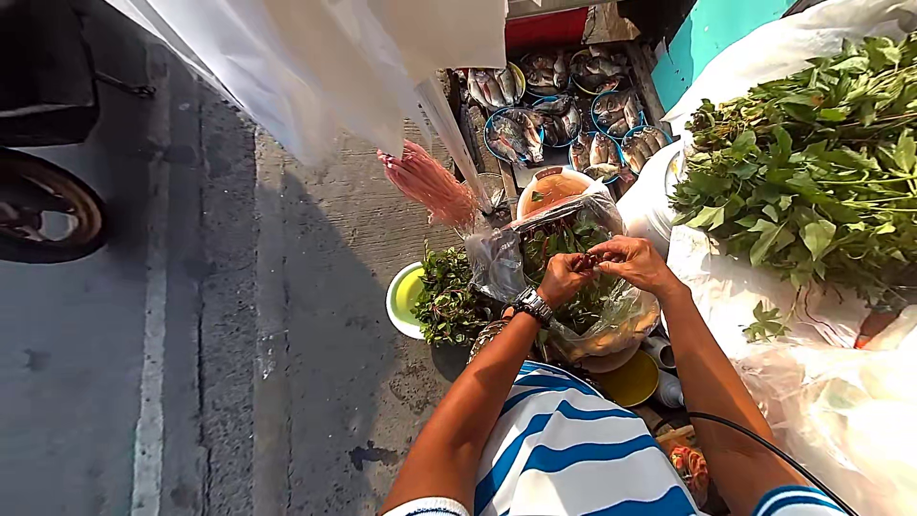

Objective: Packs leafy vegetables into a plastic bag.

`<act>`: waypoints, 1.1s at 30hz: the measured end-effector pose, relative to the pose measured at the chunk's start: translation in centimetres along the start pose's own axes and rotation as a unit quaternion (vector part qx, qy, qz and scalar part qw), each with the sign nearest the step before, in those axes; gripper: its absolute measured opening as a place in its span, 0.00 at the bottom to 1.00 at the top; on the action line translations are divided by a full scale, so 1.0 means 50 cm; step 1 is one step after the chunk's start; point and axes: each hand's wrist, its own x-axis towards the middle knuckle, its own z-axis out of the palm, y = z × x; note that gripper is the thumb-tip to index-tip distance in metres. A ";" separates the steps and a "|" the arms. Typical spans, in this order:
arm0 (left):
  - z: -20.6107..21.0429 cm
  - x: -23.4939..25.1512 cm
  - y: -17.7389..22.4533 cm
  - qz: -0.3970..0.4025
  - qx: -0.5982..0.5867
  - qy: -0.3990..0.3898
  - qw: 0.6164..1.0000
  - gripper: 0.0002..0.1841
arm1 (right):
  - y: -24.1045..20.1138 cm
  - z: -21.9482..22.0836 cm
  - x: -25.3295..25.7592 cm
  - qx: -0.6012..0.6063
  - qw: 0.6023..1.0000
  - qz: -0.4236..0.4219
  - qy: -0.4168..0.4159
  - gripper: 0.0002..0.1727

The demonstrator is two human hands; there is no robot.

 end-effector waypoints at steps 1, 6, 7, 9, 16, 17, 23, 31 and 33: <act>0.001 0.000 0.000 0.003 0.003 -0.002 1.000 0.06 | -0.001 -0.001 -0.003 -0.007 1.000 -0.015 0.005 0.11; -0.025 -0.021 0.034 0.057 -0.026 0.021 0.998 0.10 | -0.023 -0.037 -0.027 -0.056 0.993 -0.069 0.072 0.05; -0.035 -0.027 0.046 0.071 -0.027 0.025 0.997 0.12 | -0.027 -0.048 -0.032 -0.073 0.990 -0.083 0.085 0.05; -0.051 -0.040 0.076 0.094 -0.034 0.022 0.995 0.15 | -0.046 -0.068 -0.042 -0.106 0.984 -0.108 0.090 0.06; -0.074 -0.028 0.140 0.163 -0.098 -0.086 0.978 0.19 | -0.169 -0.123 -0.070 -0.160 0.969 -0.184 0.021 0.05; -0.072 -0.019 0.139 0.169 -0.118 -0.108 0.973 0.19 | -0.177 -0.128 -0.068 -0.157 0.967 -0.199 0.008 0.05; -0.050 -0.016 0.183 0.271 0.045 -0.090 0.957 0.20 | -0.201 -0.138 -0.041 -0.110 0.960 -0.256 0.007 0.04; -0.031 -0.015 0.172 0.286 0.011 -0.047 0.957 0.19 | -0.192 -0.130 -0.039 -0.079 0.957 -0.277 0.023 0.05; -0.031 -0.017 0.177 0.273 0.009 -0.055 0.960 0.19 | -0.194 -0.129 -0.040 -0.064 0.956 -0.284 0.027 0.06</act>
